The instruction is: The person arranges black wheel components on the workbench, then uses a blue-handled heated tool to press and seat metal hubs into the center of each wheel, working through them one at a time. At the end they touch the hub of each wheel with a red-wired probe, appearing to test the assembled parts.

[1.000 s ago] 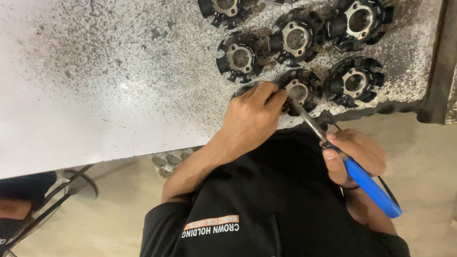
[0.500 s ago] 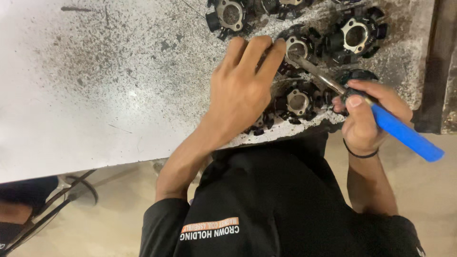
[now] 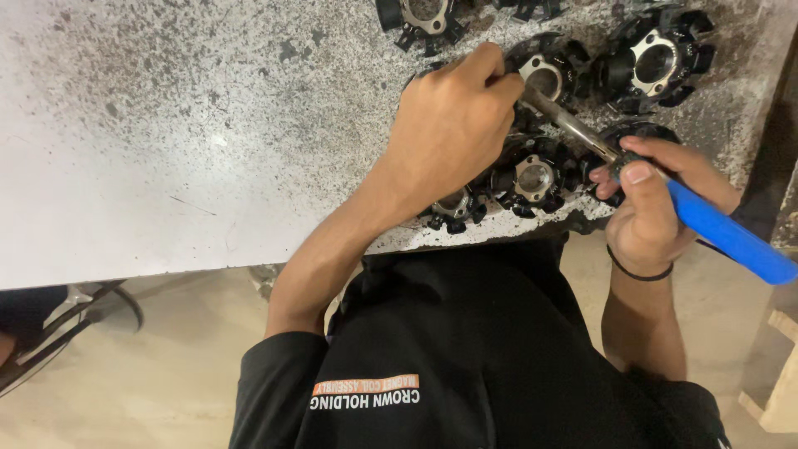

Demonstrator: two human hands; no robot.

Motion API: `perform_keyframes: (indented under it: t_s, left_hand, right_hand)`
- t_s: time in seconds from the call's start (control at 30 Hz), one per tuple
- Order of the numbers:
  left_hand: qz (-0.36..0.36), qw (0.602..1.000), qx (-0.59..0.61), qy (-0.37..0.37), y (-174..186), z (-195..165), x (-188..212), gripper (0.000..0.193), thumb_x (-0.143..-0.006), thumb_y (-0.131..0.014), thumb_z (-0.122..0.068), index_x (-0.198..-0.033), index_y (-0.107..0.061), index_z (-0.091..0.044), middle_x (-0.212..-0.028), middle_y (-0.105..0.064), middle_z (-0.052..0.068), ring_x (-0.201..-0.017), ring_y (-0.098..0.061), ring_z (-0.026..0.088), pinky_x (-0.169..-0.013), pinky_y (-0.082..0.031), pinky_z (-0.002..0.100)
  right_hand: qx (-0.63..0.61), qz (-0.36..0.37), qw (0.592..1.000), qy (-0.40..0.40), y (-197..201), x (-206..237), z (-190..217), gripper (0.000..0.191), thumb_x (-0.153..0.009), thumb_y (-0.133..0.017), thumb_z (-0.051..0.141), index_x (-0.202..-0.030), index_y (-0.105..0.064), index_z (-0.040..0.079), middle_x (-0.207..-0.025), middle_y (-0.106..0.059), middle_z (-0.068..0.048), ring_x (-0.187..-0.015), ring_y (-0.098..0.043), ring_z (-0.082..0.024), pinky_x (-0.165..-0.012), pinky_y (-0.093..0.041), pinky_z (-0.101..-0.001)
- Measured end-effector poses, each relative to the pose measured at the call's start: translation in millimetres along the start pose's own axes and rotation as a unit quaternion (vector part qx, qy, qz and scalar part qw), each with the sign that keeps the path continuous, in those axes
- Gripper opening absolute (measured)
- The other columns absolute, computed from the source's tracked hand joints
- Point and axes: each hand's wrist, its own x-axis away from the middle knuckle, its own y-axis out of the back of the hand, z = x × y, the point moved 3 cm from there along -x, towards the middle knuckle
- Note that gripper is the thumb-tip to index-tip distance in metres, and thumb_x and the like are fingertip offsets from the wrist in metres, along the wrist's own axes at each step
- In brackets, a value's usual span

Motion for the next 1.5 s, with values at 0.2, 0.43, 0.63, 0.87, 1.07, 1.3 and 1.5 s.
perform_keyframes:
  t_s: [0.2, 0.43, 0.63, 0.87, 1.07, 1.3, 1.5]
  left_hand:
    - [-0.032, 0.997, 0.065, 0.005, 5.6, -6.3, 5.8, 0.012, -0.095, -0.070, 0.000, -0.107, -0.072, 0.003, -0.096, -0.057, 0.010, -0.079, -0.069, 0.022, -0.068, -0.060, 0.032]
    - [-0.043, 0.997, 0.066, 0.011, -0.5, -4.0, 8.4, 0.015, -0.095, -0.068, 0.002, -0.109, -0.072, 0.003, -0.100, -0.057, 0.009, -0.082, -0.070, 0.022, -0.070, -0.061, 0.033]
    - [-0.036, 0.999, 0.006, 0.005, -11.3, -7.0, 12.3, 0.013, -0.095, -0.068, 0.001, -0.107, -0.070, 0.007, -0.100, -0.057, 0.009, -0.084, -0.070, 0.018, -0.065, -0.060, 0.029]
    - [-0.050, 0.998, -0.038, -0.011, -9.5, -10.7, 14.8, 0.020, -0.091, -0.070, -0.002, -0.110, -0.071, 0.004, -0.102, -0.057, 0.007, -0.088, -0.069, 0.017, -0.065, -0.059, 0.029]
    - [-0.060, 0.998, -0.024, -0.003, -12.6, -7.8, 16.4, 0.018, -0.090, -0.070, -0.001, -0.108, -0.072, 0.001, -0.103, -0.059, 0.005, -0.087, -0.070, 0.016, -0.065, -0.059, 0.030]
    - [-0.058, 0.998, -0.018, -0.001, -23.6, -1.8, 14.7, 0.020, -0.090, -0.069, 0.002, -0.109, -0.071, 0.003, -0.105, -0.062, 0.008, -0.084, -0.071, 0.017, -0.061, -0.058, 0.028]
    - [-0.074, 0.997, -0.024, -0.001, -6.5, -13.6, 5.1, 0.019, -0.088, -0.066, 0.005, -0.107, -0.066, 0.005, -0.103, -0.063, 0.012, -0.085, -0.073, 0.021, -0.064, -0.060, 0.030]
  right_hand:
    - [0.030, -0.009, 0.999, 0.009, -1.3, -0.5, 2.1, 0.027, -0.102, -0.069, 0.016, -0.106, -0.066, -0.010, -0.091, -0.067, -0.018, -0.063, -0.067, -0.024, -0.057, -0.056, -0.0295]
    - [0.014, -0.027, 1.000, -0.006, 1.8, 4.7, -2.7, 0.029, -0.101, -0.070, 0.017, -0.106, -0.066, -0.011, -0.092, -0.068, -0.020, -0.063, -0.065, -0.025, -0.058, -0.054, -0.0312]
    - [0.001, -0.037, 0.999, 0.016, 4.4, 6.6, -8.9, 0.029, -0.102, -0.070, 0.018, -0.112, -0.063, -0.009, -0.095, -0.067, -0.021, -0.063, -0.065, -0.027, -0.058, -0.055, -0.0328]
    - [-0.027, -0.048, 0.998, 0.023, 3.3, 7.4, -11.3, 0.027, -0.103, -0.071, 0.016, -0.111, -0.060, -0.008, -0.099, -0.066, -0.021, -0.063, -0.063, -0.026, -0.059, -0.055, -0.0342]
    - [-0.024, -0.063, 0.997, 0.036, 5.4, 7.6, -12.0, 0.030, -0.099, -0.070, 0.017, -0.113, -0.056, -0.005, -0.104, -0.067, -0.019, -0.062, -0.062, -0.023, -0.059, -0.057, -0.0333]
    - [-0.019, 0.003, 1.000, 0.017, 12.6, 5.5, -17.5, 0.027, -0.106, -0.072, 0.017, -0.112, -0.064, -0.008, -0.099, -0.068, -0.020, -0.067, -0.067, -0.028, -0.062, -0.057, -0.0342]
    - [-0.036, 0.009, 0.997, 0.071, 20.6, -0.3, -13.3, 0.026, -0.108, -0.071, 0.014, -0.120, -0.057, -0.004, -0.104, -0.068, -0.022, -0.067, -0.067, -0.028, -0.061, -0.059, -0.0356]
